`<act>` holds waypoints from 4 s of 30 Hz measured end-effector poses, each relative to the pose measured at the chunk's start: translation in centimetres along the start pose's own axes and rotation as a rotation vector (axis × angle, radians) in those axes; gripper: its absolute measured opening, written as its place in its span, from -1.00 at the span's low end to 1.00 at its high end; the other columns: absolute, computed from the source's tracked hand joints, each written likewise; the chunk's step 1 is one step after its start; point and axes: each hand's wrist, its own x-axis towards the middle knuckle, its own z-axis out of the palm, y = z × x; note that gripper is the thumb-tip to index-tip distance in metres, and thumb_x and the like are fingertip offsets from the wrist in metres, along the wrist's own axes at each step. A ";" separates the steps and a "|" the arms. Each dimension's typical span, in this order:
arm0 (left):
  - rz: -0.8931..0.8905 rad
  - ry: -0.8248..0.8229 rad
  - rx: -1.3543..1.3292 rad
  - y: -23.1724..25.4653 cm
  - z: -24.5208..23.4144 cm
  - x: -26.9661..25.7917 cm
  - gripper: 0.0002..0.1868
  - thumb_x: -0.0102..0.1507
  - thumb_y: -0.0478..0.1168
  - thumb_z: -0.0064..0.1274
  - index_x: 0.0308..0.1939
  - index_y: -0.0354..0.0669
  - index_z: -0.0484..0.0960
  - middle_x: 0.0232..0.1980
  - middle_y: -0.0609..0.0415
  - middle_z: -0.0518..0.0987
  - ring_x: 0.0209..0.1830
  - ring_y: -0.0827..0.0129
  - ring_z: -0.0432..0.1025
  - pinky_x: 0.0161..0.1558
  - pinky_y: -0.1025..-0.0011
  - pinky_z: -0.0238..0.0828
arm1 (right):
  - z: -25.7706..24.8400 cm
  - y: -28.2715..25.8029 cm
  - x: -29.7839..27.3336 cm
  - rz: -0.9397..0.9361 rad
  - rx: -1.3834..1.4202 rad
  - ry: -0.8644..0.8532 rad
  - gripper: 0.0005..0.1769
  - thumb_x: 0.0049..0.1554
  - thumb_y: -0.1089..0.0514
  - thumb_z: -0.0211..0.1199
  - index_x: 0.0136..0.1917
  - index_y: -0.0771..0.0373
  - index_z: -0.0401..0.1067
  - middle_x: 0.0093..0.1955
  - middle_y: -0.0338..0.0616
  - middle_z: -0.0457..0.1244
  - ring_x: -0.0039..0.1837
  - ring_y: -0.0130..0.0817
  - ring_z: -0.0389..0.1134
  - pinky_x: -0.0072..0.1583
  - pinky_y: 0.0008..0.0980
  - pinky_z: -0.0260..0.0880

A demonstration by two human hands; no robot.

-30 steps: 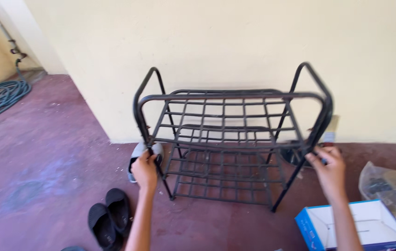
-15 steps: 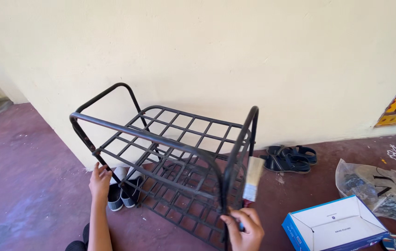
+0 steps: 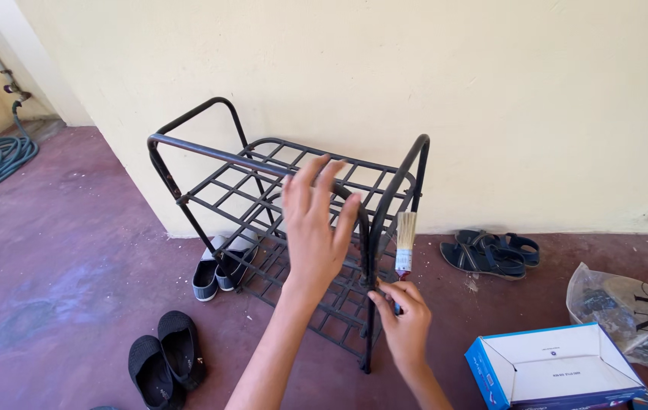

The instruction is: The person uses a brush to clean a metal shoe rack. They systematically brush the grid and frame of the rack, repositioning it to access different areas.

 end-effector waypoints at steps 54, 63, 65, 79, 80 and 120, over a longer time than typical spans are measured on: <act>0.000 -0.121 -0.013 -0.5 0.3 0.9 -0.70 0.39 -0.24 -0.20 -0.01 -0.15 0.68 0.08 0.02 0.66 0.38 0.06 0.42 0.56 -0.11 -0.03 | -9.7 -8.0 -0.5 -0.394 -0.110 -0.234 -0.84 -0.04 0.40 0.44 -0.20 0.32 0.49 -0.16 -0.13 0.31 -0.02 -0.32 0.51 -0.01 -0.50 0.50; 0.003 -0.065 0.006 -0.8 1.2 0.3 -0.73 0.37 -0.25 -0.16 -0.01 -0.14 0.68 0.07 0.05 0.66 0.38 0.09 0.43 0.58 -0.12 -0.02 | -11.2 -8.2 -2.9 -0.329 -0.182 -0.111 -0.85 -0.06 0.38 0.41 -0.24 0.29 0.46 -0.18 -0.16 0.31 -0.05 -0.36 0.50 -0.04 -0.48 0.49; 0.008 -0.058 0.017 -0.9 1.3 0.3 -0.74 0.37 -0.26 -0.15 -0.02 -0.14 0.67 0.07 0.05 0.65 0.38 0.08 0.42 0.58 -0.13 -0.02 | -10.7 -7.2 -3.2 -0.432 -0.147 -0.142 -0.86 -0.04 0.37 0.41 -0.21 0.31 0.48 -0.14 -0.12 0.32 -0.02 -0.33 0.49 -0.03 -0.46 0.47; -0.017 0.131 0.070 -0.6 3.6 -0.6 -0.84 0.32 -0.29 -0.07 -0.17 -0.14 0.66 -0.02 0.07 0.64 0.36 0.09 0.44 0.59 -0.08 0.06 | -10.8 -3.9 -4.4 -0.298 -0.142 -0.182 -0.86 -0.07 0.37 0.41 -0.25 0.29 0.47 -0.16 -0.13 0.33 -0.02 -0.39 0.50 -0.03 -0.50 0.48; -0.011 0.130 0.068 -0.6 3.6 -0.5 -0.84 0.32 -0.30 -0.06 -0.16 -0.14 0.66 -0.02 0.06 0.64 0.36 0.09 0.44 0.58 -0.08 0.06 | -10.4 -4.1 -4.0 -0.327 -0.139 -0.184 -0.85 -0.08 0.37 0.42 -0.25 0.28 0.47 -0.17 -0.13 0.33 -0.02 -0.38 0.51 -0.04 -0.51 0.49; 0.001 0.335 0.095 -1.2 8.0 -0.1 -0.74 0.27 -0.29 -0.22 -0.27 -0.24 0.64 -0.12 0.02 0.63 0.27 -0.01 0.50 0.59 -0.11 0.01 | -5.3 13.0 5.6 0.366 1.036 0.099 -0.88 0.17 0.43 0.18 -0.17 0.29 0.34 -0.13 0.04 0.34 -0.06 -0.19 0.47 0.05 -0.31 0.51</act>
